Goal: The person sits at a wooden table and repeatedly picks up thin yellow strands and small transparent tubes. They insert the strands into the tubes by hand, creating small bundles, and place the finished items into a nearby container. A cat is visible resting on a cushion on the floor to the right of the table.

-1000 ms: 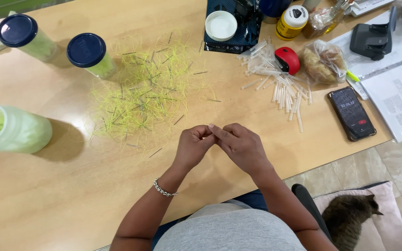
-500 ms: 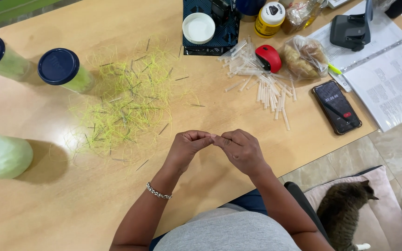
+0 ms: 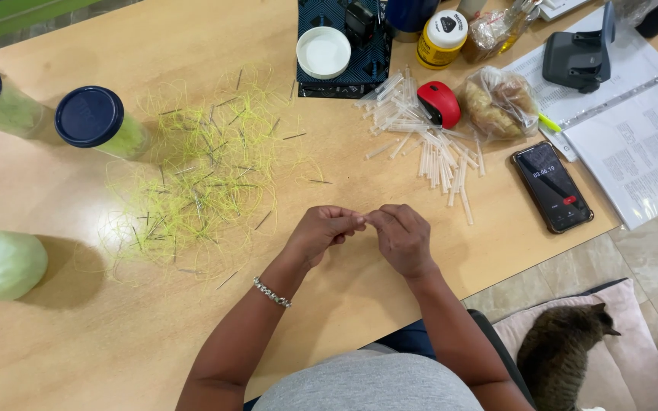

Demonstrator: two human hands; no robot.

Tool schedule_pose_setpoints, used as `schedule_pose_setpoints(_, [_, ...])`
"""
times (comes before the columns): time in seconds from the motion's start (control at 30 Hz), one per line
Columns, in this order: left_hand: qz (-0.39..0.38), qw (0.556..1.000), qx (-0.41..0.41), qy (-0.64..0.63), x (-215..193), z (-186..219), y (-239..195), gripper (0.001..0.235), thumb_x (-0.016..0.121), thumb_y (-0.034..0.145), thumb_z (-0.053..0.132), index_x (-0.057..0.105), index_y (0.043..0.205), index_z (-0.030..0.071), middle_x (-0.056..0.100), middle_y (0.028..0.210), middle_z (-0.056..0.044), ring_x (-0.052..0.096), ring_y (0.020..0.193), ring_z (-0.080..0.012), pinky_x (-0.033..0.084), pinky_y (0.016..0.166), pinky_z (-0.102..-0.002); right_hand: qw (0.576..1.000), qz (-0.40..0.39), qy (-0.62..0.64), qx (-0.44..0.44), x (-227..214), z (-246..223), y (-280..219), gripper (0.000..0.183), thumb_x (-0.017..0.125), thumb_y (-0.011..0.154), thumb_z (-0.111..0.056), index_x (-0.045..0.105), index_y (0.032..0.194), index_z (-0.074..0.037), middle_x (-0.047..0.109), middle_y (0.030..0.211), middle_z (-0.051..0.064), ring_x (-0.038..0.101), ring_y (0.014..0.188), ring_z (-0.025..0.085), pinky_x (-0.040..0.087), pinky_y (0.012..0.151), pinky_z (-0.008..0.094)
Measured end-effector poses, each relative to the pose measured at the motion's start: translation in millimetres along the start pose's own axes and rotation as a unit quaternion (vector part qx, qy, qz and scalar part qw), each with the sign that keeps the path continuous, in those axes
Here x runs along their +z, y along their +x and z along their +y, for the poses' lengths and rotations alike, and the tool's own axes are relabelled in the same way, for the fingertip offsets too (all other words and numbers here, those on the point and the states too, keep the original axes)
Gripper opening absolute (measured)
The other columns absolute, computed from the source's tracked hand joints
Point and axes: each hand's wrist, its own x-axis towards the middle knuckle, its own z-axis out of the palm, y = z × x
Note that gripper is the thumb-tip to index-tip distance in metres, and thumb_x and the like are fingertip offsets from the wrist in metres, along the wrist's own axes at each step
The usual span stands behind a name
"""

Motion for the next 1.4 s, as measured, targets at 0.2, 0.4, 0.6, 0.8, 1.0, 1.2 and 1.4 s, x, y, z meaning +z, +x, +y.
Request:
schedule_pose_setpoints(0.2, [0.028,0.950,0.116,0.287,23,32,58,0.034,0.074,0.087,0.049,0.082,0.097,0.017,0.075,0.077,-0.006,0.070,0.076,-0.0168,0.052,0.066,-0.031,0.977,0.041,0.116,0.176,-2,30,-1,0.010,0.068,0.101,-0.004,0.075,0.094,-0.006,0.063,0.087,0.005,0.068,0.076,0.023,0.057,0.066,0.034])
schedule_pose_setpoints(0.4, [0.132,0.741,0.244,0.612,33,32,143,0.035,0.064,0.098,0.037,0.074,0.123,0.014,0.071,0.099,-0.008,0.070,0.098,-0.0246,0.059,0.084,-0.040,0.954,0.079,0.149,0.246,4,45,-6,0.006,0.071,0.100,-0.003,0.073,0.094,-0.001,0.064,0.088,0.011,0.070,0.081,0.029,0.056,0.069,0.037])
schedule_pose_setpoints(0.6, [0.109,0.613,0.258,0.739,25,20,165,0.023,0.064,0.093,0.028,0.078,0.087,0.011,0.067,0.069,-0.006,0.070,0.069,-0.0235,0.059,0.058,-0.041,0.950,0.069,0.162,0.258,8,45,-7,0.006,0.072,0.099,-0.003,0.074,0.093,-0.001,0.064,0.087,0.010,0.071,0.082,0.029,0.057,0.070,0.036])
schedule_pose_setpoints(0.8, [0.112,0.736,0.191,0.640,12,56,91,0.027,0.055,0.096,0.027,0.070,0.090,0.005,0.070,0.069,-0.013,0.075,0.072,-0.0335,0.060,0.063,-0.047,0.948,0.059,0.172,0.260,9,46,-8,0.005,0.074,0.098,-0.004,0.074,0.093,-0.001,0.065,0.089,0.012,0.071,0.086,0.032,0.058,0.075,0.038])
schedule_pose_setpoints(1.0, [0.145,0.900,0.149,0.384,-19,59,6,0.045,0.064,0.091,0.052,0.073,0.108,0.012,0.080,0.094,-0.006,0.075,0.101,-0.0304,0.057,0.089,-0.045,0.953,0.044,0.173,0.244,11,46,-12,0.005,0.075,0.098,-0.003,0.074,0.093,-0.002,0.066,0.090,0.011,0.071,0.088,0.031,0.058,0.078,0.038])
schedule_pose_setpoints(1.2, [0.130,0.935,0.192,0.270,-38,34,-38,0.010,0.062,0.099,0.018,0.059,0.107,0.013,0.076,0.082,-0.008,0.074,0.073,-0.0160,0.061,0.073,-0.031,0.954,0.030,0.191,0.231,9,14,-2,0.006,0.073,0.101,-0.002,0.073,0.094,-0.002,0.063,0.089,0.009,0.066,0.073,0.024,0.055,0.064,0.033])
schedule_pose_setpoints(1.4, [0.058,0.942,0.247,0.221,-36,22,-71,0.016,0.057,0.101,0.007,0.058,0.118,0.007,0.076,0.094,-0.013,0.071,0.083,-0.0172,0.064,0.078,-0.032,0.953,0.026,0.227,0.199,1,-29,22,0.007,0.073,0.101,-0.004,0.074,0.094,-0.003,0.062,0.087,0.007,0.062,0.065,0.020,0.053,0.058,0.029])
